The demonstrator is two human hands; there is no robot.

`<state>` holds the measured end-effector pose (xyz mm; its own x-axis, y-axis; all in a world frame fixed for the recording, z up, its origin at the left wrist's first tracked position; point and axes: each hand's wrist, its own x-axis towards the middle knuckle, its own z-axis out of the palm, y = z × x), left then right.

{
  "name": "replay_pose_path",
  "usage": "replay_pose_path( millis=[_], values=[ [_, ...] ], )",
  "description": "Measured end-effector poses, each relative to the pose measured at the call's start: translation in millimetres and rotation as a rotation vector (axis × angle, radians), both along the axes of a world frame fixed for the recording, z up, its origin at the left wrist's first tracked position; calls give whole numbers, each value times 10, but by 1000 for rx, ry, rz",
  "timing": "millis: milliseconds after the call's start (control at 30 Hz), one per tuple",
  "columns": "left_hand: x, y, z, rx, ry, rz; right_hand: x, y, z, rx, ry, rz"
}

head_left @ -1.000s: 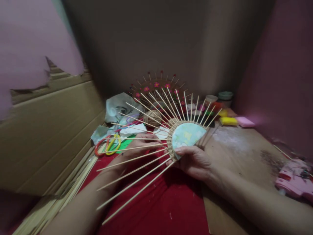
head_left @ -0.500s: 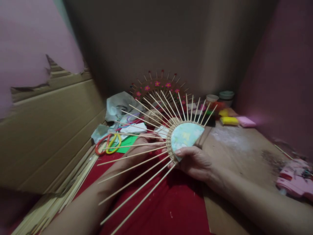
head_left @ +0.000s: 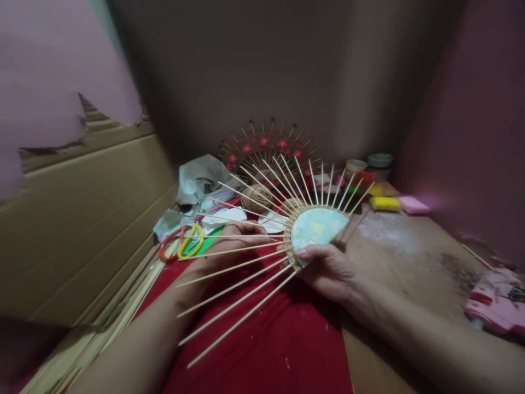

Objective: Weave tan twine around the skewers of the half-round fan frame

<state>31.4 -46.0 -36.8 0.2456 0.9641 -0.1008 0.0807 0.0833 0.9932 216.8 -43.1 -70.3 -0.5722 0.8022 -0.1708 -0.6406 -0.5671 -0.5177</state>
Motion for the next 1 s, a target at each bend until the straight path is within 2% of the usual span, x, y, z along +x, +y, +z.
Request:
replay_pose_path(
  millis=[167, 333, 500, 667, 800, 1000],
  values=[
    [-303, 199, 12, 65, 154, 58, 8, 53, -32, -41, 10, -26],
    [-571, 307, 11, 18, 137, 41, 7, 82, -75, -105, 12, -71],
    [-811, 348, 48, -16, 136, -27, 21, 72, -26, -133, 8, -120],
    [-1048, 391, 15, 29, 32, 62, 13, 83, 1, -188, -13, -194],
    [-1126, 425, -33, 70, -39, 155, 11, 92, -30, -220, -21, -214],
    [-1050, 431, -51, 98, -65, 230, 26, 100, -46, -186, -46, -197]
  ],
)
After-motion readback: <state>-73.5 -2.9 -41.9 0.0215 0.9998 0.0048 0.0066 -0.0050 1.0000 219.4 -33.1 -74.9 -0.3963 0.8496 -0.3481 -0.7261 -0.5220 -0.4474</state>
